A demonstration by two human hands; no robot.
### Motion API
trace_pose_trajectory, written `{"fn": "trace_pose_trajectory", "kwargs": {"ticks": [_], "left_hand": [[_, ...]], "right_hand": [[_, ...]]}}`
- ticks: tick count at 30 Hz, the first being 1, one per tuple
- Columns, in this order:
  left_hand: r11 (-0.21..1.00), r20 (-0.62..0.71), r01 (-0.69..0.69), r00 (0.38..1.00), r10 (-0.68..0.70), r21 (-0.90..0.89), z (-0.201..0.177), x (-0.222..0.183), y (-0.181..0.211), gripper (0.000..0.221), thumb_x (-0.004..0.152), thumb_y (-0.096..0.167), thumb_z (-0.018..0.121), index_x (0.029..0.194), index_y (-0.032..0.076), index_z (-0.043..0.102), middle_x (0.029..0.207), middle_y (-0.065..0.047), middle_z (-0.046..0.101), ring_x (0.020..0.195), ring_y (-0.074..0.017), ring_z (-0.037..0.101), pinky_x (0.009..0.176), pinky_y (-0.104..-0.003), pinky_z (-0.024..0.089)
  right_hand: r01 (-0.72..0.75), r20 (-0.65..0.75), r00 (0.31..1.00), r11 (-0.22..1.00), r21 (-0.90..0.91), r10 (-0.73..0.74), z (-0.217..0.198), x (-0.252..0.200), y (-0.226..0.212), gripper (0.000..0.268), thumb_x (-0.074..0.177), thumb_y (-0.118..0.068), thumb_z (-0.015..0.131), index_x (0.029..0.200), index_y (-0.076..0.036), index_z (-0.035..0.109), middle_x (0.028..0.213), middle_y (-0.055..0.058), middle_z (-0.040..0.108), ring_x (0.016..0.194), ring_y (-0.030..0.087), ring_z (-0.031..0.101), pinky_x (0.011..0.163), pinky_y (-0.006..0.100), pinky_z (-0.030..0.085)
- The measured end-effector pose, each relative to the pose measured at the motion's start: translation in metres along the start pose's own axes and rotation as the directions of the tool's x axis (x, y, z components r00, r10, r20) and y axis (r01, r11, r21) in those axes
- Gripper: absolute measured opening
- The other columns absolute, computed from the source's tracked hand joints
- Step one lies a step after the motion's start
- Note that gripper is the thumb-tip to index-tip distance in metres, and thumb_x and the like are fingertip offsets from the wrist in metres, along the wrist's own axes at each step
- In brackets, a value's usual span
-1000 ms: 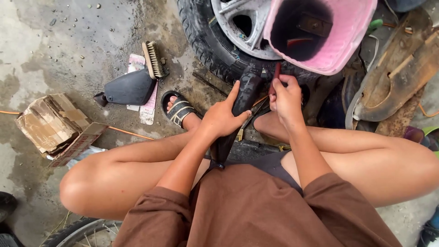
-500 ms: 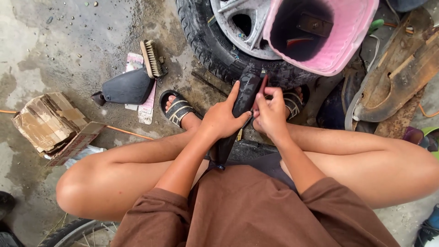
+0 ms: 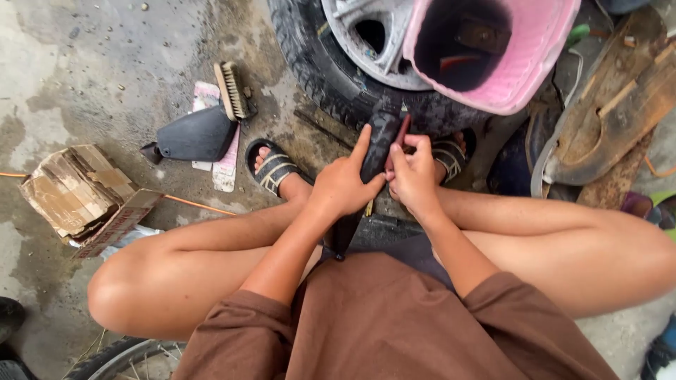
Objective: Sanding a black plastic motorcycle part with wet sandpaper to smooth the surface.
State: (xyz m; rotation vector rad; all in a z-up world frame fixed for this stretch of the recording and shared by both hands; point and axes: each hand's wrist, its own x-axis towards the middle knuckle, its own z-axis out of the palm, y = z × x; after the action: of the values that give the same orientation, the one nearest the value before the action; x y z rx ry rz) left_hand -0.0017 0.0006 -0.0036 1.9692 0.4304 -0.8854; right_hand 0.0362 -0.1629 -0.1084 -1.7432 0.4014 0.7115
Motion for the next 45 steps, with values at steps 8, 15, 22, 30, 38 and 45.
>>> {"fn": "trace_pose_trajectory", "kwargs": {"ticks": [8,15,22,30,38,45], "left_hand": [[1.0,-0.031,-0.022,0.999,0.023,0.019,0.001,0.003,0.001,0.089,0.101,0.047,0.054,0.17,0.017,0.007,0.112,-0.031,0.069,0.093,-0.0433,0.075,0.07,-0.049,0.058],[1.0,-0.004,-0.018,1.0,0.018,0.014,0.003,0.005,-0.004,0.092,0.099,0.048,0.055,0.17,0.019,0.005,0.111,-0.03,0.07,0.091,-0.0425,0.075,0.07,-0.049,0.058],[0.999,-0.036,-0.041,0.999,0.041,0.012,-0.002,0.0,0.003,0.087,0.102,0.046,0.054,0.169,0.016,0.007,0.112,-0.031,0.069,0.094,-0.0435,0.075,0.071,-0.05,0.058],[1.0,-0.019,-0.016,1.0,0.015,-0.01,-0.002,-0.001,0.0,0.088,0.1,0.045,0.055,0.17,0.017,0.009,0.111,-0.031,0.071,0.092,-0.0431,0.075,0.069,-0.049,0.058],[0.999,0.006,-0.008,1.0,0.008,0.036,-0.001,0.0,0.004,0.091,0.099,0.046,0.055,0.17,0.017,0.006,0.113,-0.03,0.07,0.094,-0.0429,0.075,0.071,-0.05,0.058],[0.996,0.029,0.047,0.999,-0.045,-0.081,-0.016,-0.009,0.01,0.09,0.097,0.044,0.058,0.171,0.021,0.01,0.126,-0.031,0.068,0.112,-0.0467,0.071,0.084,-0.052,0.057]], "right_hand": [[0.053,-0.079,0.995,0.999,-0.004,-0.053,0.0,0.017,-0.005,0.031,0.101,-0.02,0.061,0.126,-0.002,0.052,0.063,0.015,0.061,0.044,0.019,0.061,0.029,0.028,0.047],[0.038,-0.026,0.999,0.998,-0.055,-0.04,0.004,-0.002,-0.004,0.035,0.102,-0.022,0.063,0.129,-0.003,0.05,0.06,0.016,0.062,0.042,0.022,0.06,0.029,0.031,0.046],[0.055,-0.067,0.996,0.997,-0.061,-0.059,0.0,0.021,-0.011,0.033,0.102,-0.024,0.054,0.125,0.0,0.051,0.064,0.012,0.063,0.048,0.015,0.061,0.035,0.025,0.049],[0.253,-0.029,0.966,0.965,-0.065,-0.256,0.004,0.022,0.015,0.031,0.106,-0.024,0.06,0.126,-0.001,0.052,0.052,0.009,0.058,0.041,0.02,0.055,0.035,0.03,0.041],[0.13,-0.043,0.99,0.987,-0.097,-0.134,-0.002,0.019,0.013,0.034,0.102,-0.023,0.062,0.127,-0.003,0.052,0.064,0.013,0.068,0.045,0.017,0.063,0.034,0.028,0.048],[-0.053,-0.004,0.999,0.981,0.188,0.054,-0.032,0.081,-0.005,0.027,0.108,-0.025,0.052,0.126,-0.005,0.05,0.055,0.006,0.044,0.033,0.015,0.039,0.029,0.03,0.031]]}}
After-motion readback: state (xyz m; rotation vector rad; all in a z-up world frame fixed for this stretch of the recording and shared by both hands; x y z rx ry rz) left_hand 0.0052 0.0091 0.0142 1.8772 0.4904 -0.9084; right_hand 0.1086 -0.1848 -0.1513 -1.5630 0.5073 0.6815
